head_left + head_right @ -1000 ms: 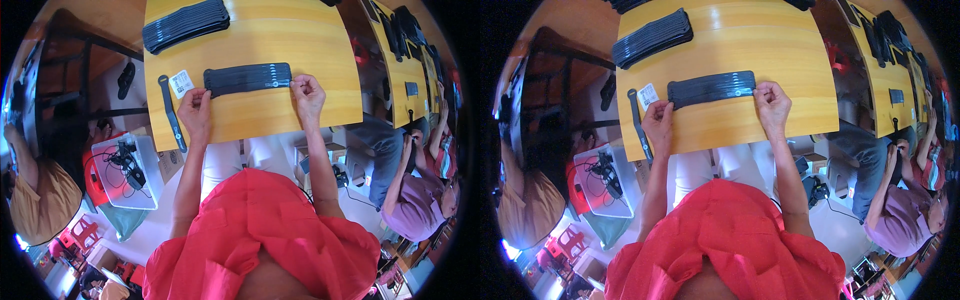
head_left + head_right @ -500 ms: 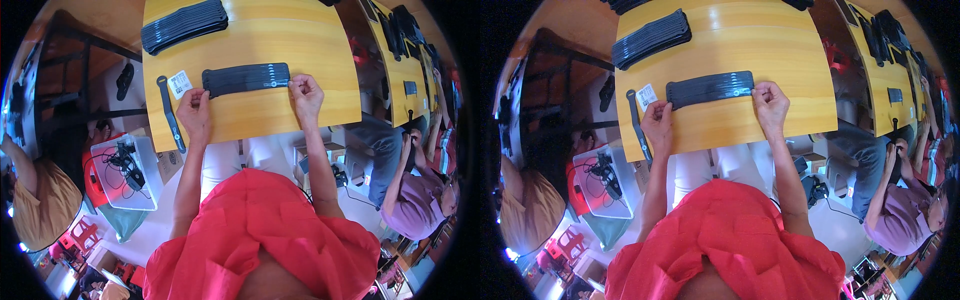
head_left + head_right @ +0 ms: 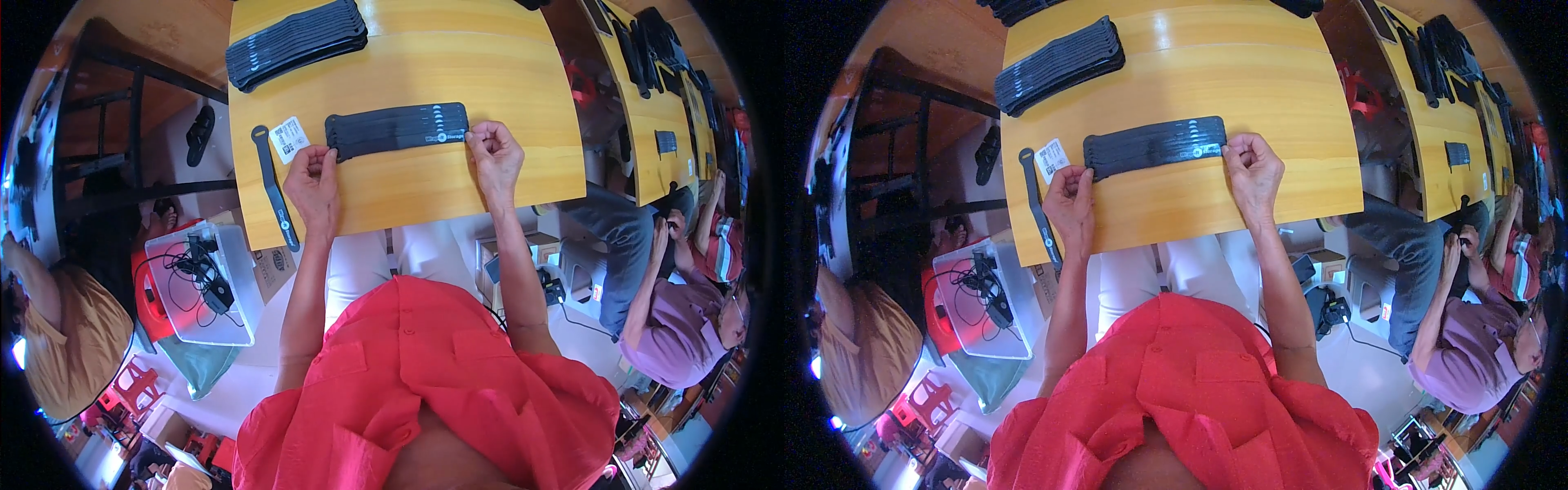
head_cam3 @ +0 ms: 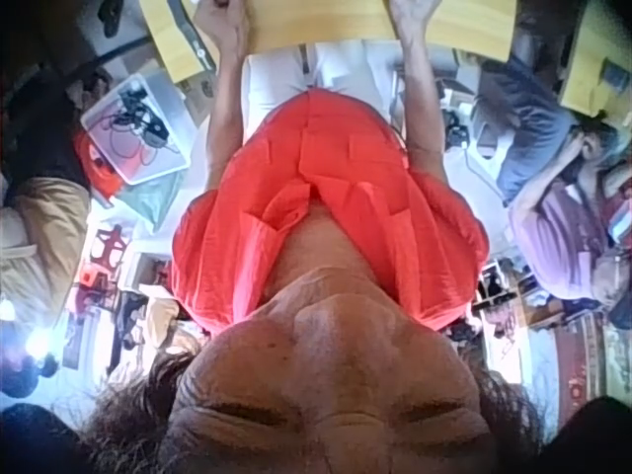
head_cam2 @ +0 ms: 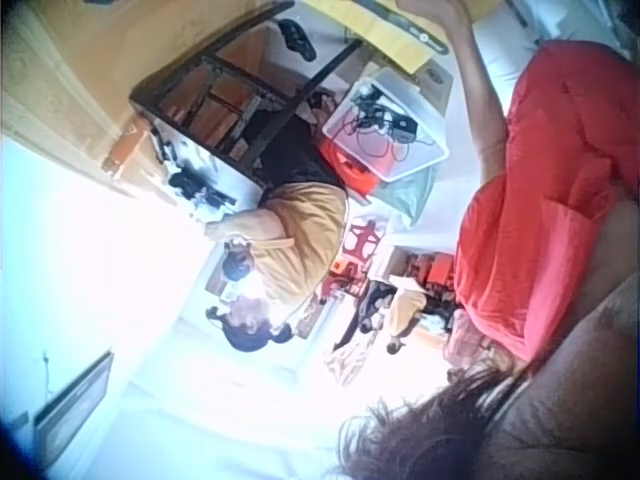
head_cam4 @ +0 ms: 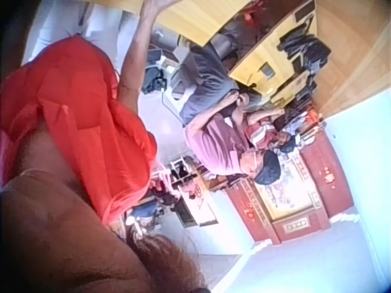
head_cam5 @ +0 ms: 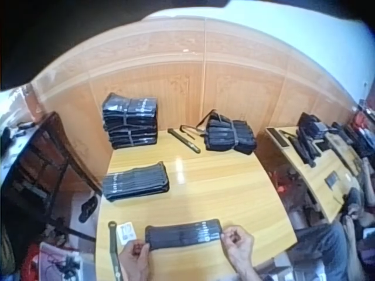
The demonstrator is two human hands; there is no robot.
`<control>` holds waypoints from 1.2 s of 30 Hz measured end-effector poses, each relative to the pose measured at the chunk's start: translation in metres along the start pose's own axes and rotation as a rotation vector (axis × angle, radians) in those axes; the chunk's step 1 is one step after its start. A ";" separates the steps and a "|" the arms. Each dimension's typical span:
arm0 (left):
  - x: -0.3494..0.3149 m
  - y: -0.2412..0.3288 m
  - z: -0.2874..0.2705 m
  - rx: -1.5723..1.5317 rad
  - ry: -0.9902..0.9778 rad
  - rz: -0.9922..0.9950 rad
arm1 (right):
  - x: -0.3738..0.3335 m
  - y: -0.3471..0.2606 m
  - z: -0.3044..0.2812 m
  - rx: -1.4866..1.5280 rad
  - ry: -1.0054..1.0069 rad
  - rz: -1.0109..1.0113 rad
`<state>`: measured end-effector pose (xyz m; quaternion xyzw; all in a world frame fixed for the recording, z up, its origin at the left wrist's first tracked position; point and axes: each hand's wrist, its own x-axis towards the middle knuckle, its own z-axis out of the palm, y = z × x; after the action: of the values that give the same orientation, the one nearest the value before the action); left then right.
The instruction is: The recorder is assembling, aligning, and folding black fabric straps using a guide board at a workbench.
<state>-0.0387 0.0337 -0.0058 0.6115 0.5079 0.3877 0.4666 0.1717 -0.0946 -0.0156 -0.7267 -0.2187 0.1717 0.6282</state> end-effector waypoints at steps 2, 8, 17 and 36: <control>0.000 0.002 0.001 0.016 -0.003 0.003 | 0.000 0.000 0.000 -0.005 0.005 0.005; 0.000 0.002 0.002 0.046 0.003 0.025 | 0.000 -0.002 0.000 -0.028 0.009 -0.002; 0.000 0.003 0.003 0.047 0.012 0.033 | 0.001 0.002 -0.001 -0.097 -0.006 -0.038; 0.005 0.005 0.004 0.156 0.039 0.091 | 0.002 0.002 0.001 -0.156 0.002 -0.118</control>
<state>-0.0325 0.0375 -0.0019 0.6607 0.5172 0.3799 0.3895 0.1734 -0.0927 -0.0177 -0.7593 -0.2732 0.1159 0.5791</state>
